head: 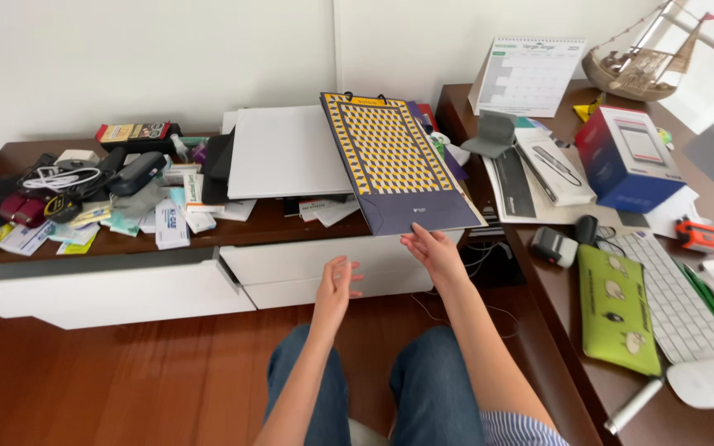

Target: The person sorts through various items on a cluttered desk, including a blue folder, a green bag, a box, and several papers, and places them into a desk drawer.

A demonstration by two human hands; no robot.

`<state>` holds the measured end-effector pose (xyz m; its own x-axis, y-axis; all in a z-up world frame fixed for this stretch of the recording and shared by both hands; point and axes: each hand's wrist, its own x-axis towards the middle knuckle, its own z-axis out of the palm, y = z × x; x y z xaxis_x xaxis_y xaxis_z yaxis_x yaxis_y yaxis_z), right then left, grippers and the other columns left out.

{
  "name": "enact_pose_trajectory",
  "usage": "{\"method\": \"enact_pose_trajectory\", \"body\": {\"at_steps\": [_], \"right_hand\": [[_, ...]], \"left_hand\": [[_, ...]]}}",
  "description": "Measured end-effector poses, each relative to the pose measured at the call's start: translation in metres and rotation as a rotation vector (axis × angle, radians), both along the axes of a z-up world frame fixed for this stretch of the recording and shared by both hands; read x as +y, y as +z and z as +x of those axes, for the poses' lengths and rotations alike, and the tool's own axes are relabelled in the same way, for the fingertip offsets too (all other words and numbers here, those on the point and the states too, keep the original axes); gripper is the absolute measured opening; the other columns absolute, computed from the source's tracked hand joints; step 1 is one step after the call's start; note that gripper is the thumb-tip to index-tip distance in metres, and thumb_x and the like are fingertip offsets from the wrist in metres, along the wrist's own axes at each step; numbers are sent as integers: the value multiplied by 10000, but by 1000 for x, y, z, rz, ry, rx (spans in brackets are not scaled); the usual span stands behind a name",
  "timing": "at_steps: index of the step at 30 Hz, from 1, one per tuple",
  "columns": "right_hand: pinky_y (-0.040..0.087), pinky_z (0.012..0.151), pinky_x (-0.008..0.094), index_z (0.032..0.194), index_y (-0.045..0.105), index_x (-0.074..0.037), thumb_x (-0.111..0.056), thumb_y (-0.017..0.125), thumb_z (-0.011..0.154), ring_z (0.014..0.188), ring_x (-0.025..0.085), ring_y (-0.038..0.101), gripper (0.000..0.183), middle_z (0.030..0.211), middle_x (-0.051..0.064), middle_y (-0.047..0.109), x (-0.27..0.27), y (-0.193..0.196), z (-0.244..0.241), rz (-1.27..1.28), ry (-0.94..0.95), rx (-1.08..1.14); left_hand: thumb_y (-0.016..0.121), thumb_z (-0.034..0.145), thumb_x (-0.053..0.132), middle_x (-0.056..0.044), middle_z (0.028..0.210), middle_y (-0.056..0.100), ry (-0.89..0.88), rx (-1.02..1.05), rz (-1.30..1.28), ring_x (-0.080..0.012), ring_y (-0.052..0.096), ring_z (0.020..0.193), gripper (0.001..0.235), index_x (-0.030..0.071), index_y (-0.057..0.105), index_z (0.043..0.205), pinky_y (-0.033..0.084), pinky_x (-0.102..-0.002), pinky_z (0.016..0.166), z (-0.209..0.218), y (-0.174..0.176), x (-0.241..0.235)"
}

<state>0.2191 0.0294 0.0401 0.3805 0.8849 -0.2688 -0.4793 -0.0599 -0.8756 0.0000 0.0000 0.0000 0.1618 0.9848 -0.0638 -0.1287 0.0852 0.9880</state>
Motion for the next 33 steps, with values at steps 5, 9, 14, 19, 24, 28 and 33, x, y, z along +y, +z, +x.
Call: {"method": "enact_pose_trajectory", "body": {"at_steps": [5,9,14,19,24,28,33], "right_hand": [[630,835,309,1070,582,27,-220,819,919,850,236,790,374,935,213,753,0,-25,3,-18,56,-16],[635,813,299,1019,594,19,-223,826,909,808,215,787,353,897,194,759,-10,-11,-10,-45,43,-34],[581,726,306,850,659,23,-215,767,921,710,207,733,271,784,182,751,-10,-51,-13,-64,80,-103],[555,724,330,849,820,182,-172,697,934,702,287,734,384,800,300,822,10,-73,-2,-295,172,-75],[601,1030,522,826,260,-106,-188,710,961,793,220,565,477,776,78,323,7,-70,36,-457,-231,183],[539,1043,483,1615,158,-18,-159,675,918,1060,314,613,879,1277,274,562,-13,-21,54,-419,-465,216],[583,908,329,1368,653,-22,-149,666,944,942,199,686,443,1074,152,712,-53,41,50,-206,-224,-7]], "left_hand": [[491,1094,413,-259,1376,586,-63,-16,-9,-335,667,1193,617,-47,370,1486,629,-352,858,-3,24,-17],[503,1086,404,-276,1414,560,-85,-53,-31,-353,640,1240,650,-52,338,1519,600,-371,928,0,34,-3],[497,1030,419,-197,1500,529,-106,-72,-72,-277,560,1356,655,12,376,1530,476,-366,1084,22,21,64],[620,941,344,-20,1466,625,-75,115,-271,-198,641,1304,628,178,451,1522,550,-368,1043,47,25,153],[700,872,43,-89,1291,733,34,19,-202,-179,678,1129,556,101,581,1412,553,-329,951,55,-3,173],[666,890,-36,-125,1361,714,-14,-9,-279,-236,669,1230,590,78,554,1457,529,-389,1067,48,15,164],[688,812,-96,-159,1322,689,33,-111,-252,-256,638,1175,703,58,538,1481,491,-399,1062,38,36,145]]}}
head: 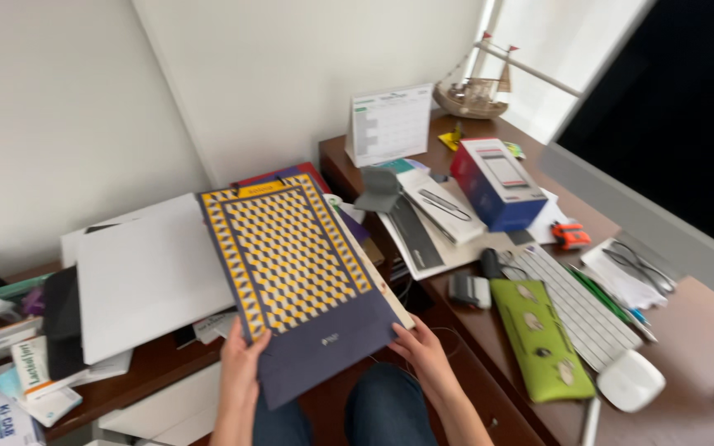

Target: The person sorts through various items on a cluttered desk, including a blue folder, a green bag, a box, and several papers, and places them into a desk drawer.

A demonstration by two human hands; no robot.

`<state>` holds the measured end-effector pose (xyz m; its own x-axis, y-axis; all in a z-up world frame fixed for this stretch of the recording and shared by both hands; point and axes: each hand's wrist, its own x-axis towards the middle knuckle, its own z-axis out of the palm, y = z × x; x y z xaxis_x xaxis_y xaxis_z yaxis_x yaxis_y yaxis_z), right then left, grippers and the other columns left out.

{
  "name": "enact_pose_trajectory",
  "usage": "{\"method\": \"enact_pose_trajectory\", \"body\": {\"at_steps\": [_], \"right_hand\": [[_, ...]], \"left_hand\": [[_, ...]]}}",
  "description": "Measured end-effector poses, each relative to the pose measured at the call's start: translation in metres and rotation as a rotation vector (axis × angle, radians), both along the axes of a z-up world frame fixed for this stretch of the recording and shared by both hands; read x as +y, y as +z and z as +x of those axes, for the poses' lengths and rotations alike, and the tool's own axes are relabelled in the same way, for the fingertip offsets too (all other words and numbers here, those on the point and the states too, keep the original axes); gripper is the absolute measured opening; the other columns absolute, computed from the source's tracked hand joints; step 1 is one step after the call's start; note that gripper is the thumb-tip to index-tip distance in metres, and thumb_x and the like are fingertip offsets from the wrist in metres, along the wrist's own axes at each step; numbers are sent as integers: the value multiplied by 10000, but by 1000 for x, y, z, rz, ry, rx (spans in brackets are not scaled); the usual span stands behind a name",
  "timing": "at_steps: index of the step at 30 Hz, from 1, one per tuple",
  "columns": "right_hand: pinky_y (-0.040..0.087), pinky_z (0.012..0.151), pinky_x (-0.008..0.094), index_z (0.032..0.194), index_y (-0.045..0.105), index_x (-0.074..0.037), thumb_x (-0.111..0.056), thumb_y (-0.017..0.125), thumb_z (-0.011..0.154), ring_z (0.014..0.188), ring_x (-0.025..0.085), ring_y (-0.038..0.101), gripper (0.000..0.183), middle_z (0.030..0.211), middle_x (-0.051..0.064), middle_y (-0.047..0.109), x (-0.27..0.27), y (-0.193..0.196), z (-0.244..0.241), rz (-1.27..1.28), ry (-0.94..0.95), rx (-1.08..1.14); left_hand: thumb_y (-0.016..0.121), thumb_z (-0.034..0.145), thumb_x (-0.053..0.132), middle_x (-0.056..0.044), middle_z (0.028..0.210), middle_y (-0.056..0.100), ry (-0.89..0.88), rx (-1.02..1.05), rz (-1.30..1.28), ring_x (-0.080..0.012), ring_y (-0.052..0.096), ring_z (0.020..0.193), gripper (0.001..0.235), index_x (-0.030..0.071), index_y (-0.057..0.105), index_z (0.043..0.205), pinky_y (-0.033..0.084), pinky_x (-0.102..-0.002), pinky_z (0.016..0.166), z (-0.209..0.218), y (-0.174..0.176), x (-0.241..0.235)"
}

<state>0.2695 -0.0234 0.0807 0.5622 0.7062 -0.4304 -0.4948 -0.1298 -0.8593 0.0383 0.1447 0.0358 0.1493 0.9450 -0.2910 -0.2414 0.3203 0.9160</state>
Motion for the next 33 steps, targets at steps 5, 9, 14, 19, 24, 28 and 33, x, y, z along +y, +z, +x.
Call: {"method": "enact_pose_trajectory", "body": {"at_steps": [5,9,14,19,24,28,33], "right_hand": [[594,971,333,1399,644,-54,-170,689,919,994,186,707,496,1092,117,743,-15,-13,-2,24,93,-92],[575,973,313,1439,619,-89,-199,703,895,1020,170,706,561,1119,94,753,-31,4,-15,58,163,-180],[597,904,376,1458,601,-99,-176,698,890,1105,239,736,582,1268,115,767,-57,42,-33,2,197,-224],[650,852,454,1337,667,-8,-113,750,821,1018,303,769,533,1201,180,790,-77,41,-42,84,25,-236],[656,790,484,1213,704,98,-85,640,926,974,374,765,347,1125,267,796,-108,50,-53,94,-71,-137],[656,835,471,1242,725,92,-119,601,951,1005,348,764,379,1136,239,802,-123,38,-50,85,-76,-174],[571,820,292,1010,829,28,-198,579,994,939,134,720,338,978,76,827,-139,16,-32,210,181,-607]], "left_hand": [[652,867,-41,-101,1397,633,-46,52,1,-220,576,1272,688,127,498,1516,452,-402,1120,-17,42,-18],[642,885,18,-110,1390,618,-37,-38,100,-212,575,1239,649,108,497,1511,496,-382,1052,-38,58,-39],[680,827,-27,-173,1350,668,-74,-64,96,-299,637,1185,626,28,559,1439,528,-445,1011,-68,46,-73],[752,787,-91,-188,1298,742,-266,-49,101,-285,690,1169,635,-24,611,1402,556,-388,1030,-74,13,-110],[705,865,110,-151,1336,721,-258,8,20,-244,671,1220,568,35,597,1418,589,-402,1029,-57,18,-129],[720,857,146,-130,1328,721,-238,19,-7,-232,661,1205,541,39,628,1378,569,-398,1029,-43,13,-129],[669,891,195,-153,1298,700,-153,-102,-276,-305,632,1191,553,38,606,1417,501,-444,1019,-22,-14,-130]]}}
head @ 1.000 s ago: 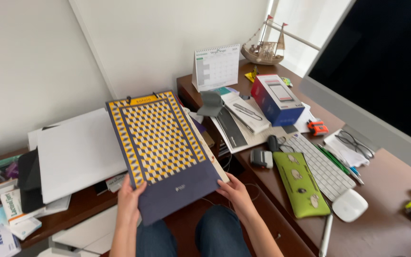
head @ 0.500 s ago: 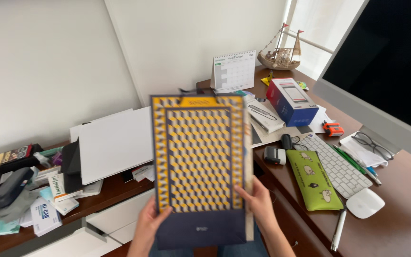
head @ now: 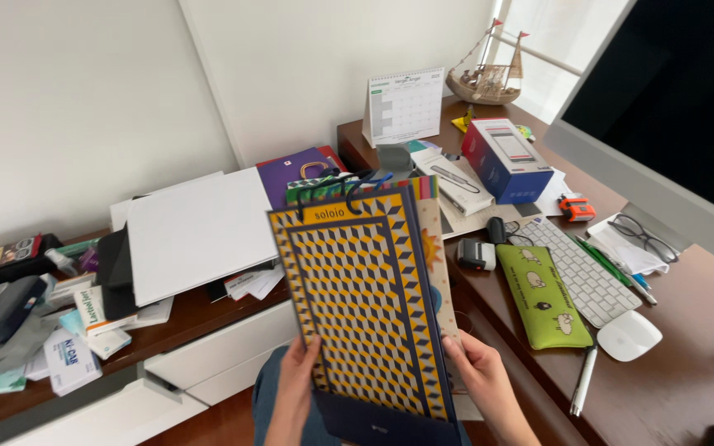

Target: The person sorts through various items on a cluttered desk, including a blue folder, a green bag, a box, and several papers, and places them into a desk drawer.

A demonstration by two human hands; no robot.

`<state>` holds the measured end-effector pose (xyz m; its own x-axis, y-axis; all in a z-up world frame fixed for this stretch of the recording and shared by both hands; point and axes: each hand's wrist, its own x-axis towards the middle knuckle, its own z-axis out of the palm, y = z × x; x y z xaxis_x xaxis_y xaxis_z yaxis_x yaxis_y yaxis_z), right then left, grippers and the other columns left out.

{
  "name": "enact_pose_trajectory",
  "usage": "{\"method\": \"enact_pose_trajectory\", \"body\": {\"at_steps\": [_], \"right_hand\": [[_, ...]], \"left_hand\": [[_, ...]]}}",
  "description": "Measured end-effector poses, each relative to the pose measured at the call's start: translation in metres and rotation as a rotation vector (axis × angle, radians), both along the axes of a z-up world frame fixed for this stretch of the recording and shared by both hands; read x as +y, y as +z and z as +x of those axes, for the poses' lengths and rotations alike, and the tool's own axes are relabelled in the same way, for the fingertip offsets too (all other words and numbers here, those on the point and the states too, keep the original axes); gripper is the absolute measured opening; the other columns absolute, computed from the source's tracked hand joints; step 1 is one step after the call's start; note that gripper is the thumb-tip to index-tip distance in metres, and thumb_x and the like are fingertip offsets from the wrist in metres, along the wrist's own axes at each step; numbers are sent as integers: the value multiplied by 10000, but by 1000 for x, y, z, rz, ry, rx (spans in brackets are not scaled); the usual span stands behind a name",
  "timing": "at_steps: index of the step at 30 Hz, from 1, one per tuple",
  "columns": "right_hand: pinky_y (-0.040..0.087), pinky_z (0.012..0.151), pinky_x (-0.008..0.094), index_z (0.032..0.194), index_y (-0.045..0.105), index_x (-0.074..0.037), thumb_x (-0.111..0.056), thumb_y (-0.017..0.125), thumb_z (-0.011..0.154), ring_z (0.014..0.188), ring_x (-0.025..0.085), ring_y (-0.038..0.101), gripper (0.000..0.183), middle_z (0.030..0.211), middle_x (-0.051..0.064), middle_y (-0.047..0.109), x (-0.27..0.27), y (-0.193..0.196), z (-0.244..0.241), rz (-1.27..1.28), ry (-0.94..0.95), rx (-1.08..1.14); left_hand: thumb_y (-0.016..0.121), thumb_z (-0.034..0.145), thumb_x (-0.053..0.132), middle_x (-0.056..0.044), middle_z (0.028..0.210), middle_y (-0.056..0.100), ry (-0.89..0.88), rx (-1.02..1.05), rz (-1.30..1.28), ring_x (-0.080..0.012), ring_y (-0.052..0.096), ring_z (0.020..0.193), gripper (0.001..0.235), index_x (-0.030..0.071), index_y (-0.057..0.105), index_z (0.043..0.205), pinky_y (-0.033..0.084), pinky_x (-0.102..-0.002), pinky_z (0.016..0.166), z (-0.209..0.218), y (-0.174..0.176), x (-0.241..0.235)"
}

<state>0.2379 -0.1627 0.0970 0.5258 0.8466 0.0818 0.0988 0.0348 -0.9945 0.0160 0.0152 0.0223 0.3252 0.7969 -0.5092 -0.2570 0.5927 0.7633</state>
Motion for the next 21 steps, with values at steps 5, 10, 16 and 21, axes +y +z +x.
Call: {"method": "enact_pose_trajectory", "body": {"at_steps": [5,10,16,21], "right_hand": [[674,924,316,1364,589,-175,-196,640,909,1048,149,809,459,1119,20,856,-6,23,-10,-270,55,-208],[614,831,402,1649,55,-351,-227,532,927,1017,319,773,874,1202,32,776,-13,0,-3,-585,24,-606],[735,681,305,1563,349,-237,86,590,706,586,144,829,947,1275,77,731,-32,10,13,-139,69,-1144],[517,474,388,1592,362,-345,-215,586,928,414,120,502,712,660,-51,682,-58,29,44,-367,-221,-1417]], "left_hand": [[634,934,197,-177,1311,677,48,-199,-145,-322,615,1164,496,25,606,1398,495,-463,1000,21,-55,-21],[651,908,242,-143,1369,651,61,-240,-215,-286,588,1212,571,64,589,1447,474,-440,1029,33,-75,-26],[622,964,149,-140,1261,669,0,-418,-228,-279,620,1102,501,67,575,1457,511,-432,941,37,-102,-36],[604,950,81,-200,1302,641,38,-449,-210,-329,606,1140,465,40,558,1411,512,-484,965,17,-97,-34]]}}
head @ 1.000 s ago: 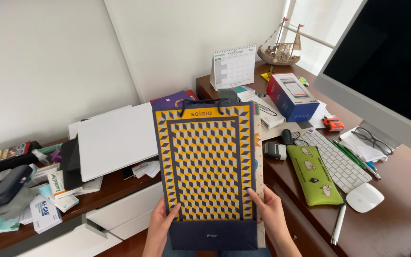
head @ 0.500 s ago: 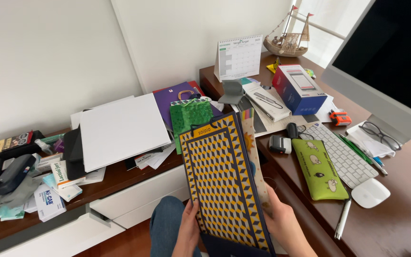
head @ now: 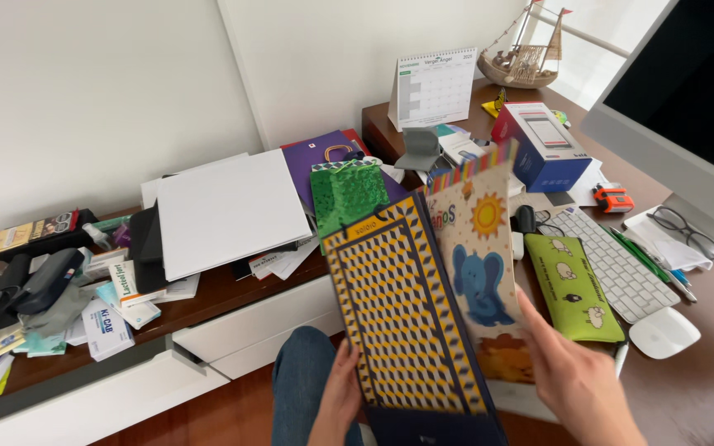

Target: The person sorts through various items on a cluttered desk, including a blue folder, a green bag, a box, and several papers, and places them into a desk drawer.

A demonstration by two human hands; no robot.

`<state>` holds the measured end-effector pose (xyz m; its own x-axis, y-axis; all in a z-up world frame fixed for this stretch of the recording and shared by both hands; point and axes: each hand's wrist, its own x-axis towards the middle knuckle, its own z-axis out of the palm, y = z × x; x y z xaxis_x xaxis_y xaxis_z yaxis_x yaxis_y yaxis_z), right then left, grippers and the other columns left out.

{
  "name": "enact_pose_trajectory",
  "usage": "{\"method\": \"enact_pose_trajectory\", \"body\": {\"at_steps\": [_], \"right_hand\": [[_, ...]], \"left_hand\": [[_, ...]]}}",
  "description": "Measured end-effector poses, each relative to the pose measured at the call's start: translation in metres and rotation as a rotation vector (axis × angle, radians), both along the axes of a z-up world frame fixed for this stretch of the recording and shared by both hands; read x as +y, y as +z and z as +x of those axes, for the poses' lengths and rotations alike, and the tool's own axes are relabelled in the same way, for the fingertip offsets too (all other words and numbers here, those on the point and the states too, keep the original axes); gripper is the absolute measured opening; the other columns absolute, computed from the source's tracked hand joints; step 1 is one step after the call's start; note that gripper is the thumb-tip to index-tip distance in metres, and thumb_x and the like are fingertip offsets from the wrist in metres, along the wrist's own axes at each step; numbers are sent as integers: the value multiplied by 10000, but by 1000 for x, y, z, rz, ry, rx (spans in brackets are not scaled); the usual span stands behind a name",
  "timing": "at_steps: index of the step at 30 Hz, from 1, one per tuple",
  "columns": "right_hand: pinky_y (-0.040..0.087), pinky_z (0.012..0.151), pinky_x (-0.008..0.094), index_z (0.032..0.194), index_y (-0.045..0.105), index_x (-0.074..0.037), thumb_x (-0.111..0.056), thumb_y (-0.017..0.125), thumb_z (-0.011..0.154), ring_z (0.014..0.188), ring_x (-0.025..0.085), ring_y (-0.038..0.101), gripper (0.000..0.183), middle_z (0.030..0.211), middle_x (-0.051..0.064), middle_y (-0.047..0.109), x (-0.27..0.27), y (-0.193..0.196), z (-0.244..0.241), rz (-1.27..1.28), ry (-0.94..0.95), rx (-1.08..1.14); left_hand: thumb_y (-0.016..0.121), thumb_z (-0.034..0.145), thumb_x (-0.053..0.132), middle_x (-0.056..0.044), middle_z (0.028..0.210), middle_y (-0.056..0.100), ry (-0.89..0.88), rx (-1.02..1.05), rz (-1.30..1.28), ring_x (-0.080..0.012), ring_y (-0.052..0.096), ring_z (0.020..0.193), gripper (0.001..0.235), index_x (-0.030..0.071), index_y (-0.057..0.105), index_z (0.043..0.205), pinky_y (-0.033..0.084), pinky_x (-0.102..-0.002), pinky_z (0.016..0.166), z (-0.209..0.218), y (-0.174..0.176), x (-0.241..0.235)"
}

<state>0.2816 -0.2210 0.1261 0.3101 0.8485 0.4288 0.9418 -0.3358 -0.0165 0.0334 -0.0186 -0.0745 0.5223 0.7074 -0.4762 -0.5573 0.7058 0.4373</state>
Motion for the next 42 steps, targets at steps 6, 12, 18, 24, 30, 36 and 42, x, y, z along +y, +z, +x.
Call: {"method": "enact_pose_trajectory", "body": {"at_steps": [6,12,18,24,30,36,42], "right_hand": [[570,472,331,1600,362,-413,-143,575,961,454,62,570,726,883,-105,788,-19,51,-8,-18,-143,-61],[340,458,327,1595,539,-272,-97,627,1027,535,147,265,601,567,-25,382,-26,32,12,200,-176,-190],[440,416,238,1563,455,-374,110,517,902,696,-19,660,822,1240,-61,758,-23,28,10,125,-56,-137],[322,612,191,1517,570,-151,-104,648,921,630,108,296,603,718,-21,323,-10,28,-18,349,74,839],[443,1075,295,1538,503,-168,-235,492,985,1331,143,584,557,1450,64,640,9,27,-33,180,-184,1090],[616,990,485,1477,477,-120,-89,777,755,1152,295,716,782,1330,130,710,26,38,-64,125,-355,1375],[644,923,477,1499,375,-157,-208,773,783,1145,283,711,821,1351,112,672,11,-13,-54,134,-283,1112]], "left_hand": [[572,955,131,-131,1370,609,52,129,64,-294,594,1159,623,139,461,1568,506,-460,937,-25,27,17],[520,961,135,-95,1477,551,114,109,31,-274,536,1286,661,139,396,1609,438,-439,1083,-30,43,11],[565,958,212,-113,1344,564,93,-20,7,-263,549,1187,568,98,471,1507,474,-446,1022,-13,33,16],[590,960,176,-125,1389,598,-32,-76,59,-272,575,1264,578,73,473,1517,465,-426,1049,18,18,9],[648,981,228,-133,1136,708,-56,104,456,-213,685,1023,190,84,574,1081,576,-364,895,1,52,0],[613,955,213,-128,1413,656,-122,177,584,-205,642,1248,670,139,400,1585,534,-342,1065,-23,95,-10],[615,974,272,-120,1305,685,-34,300,782,-195,682,1153,472,110,501,1402,602,-356,971,-26,106,-17]]}}
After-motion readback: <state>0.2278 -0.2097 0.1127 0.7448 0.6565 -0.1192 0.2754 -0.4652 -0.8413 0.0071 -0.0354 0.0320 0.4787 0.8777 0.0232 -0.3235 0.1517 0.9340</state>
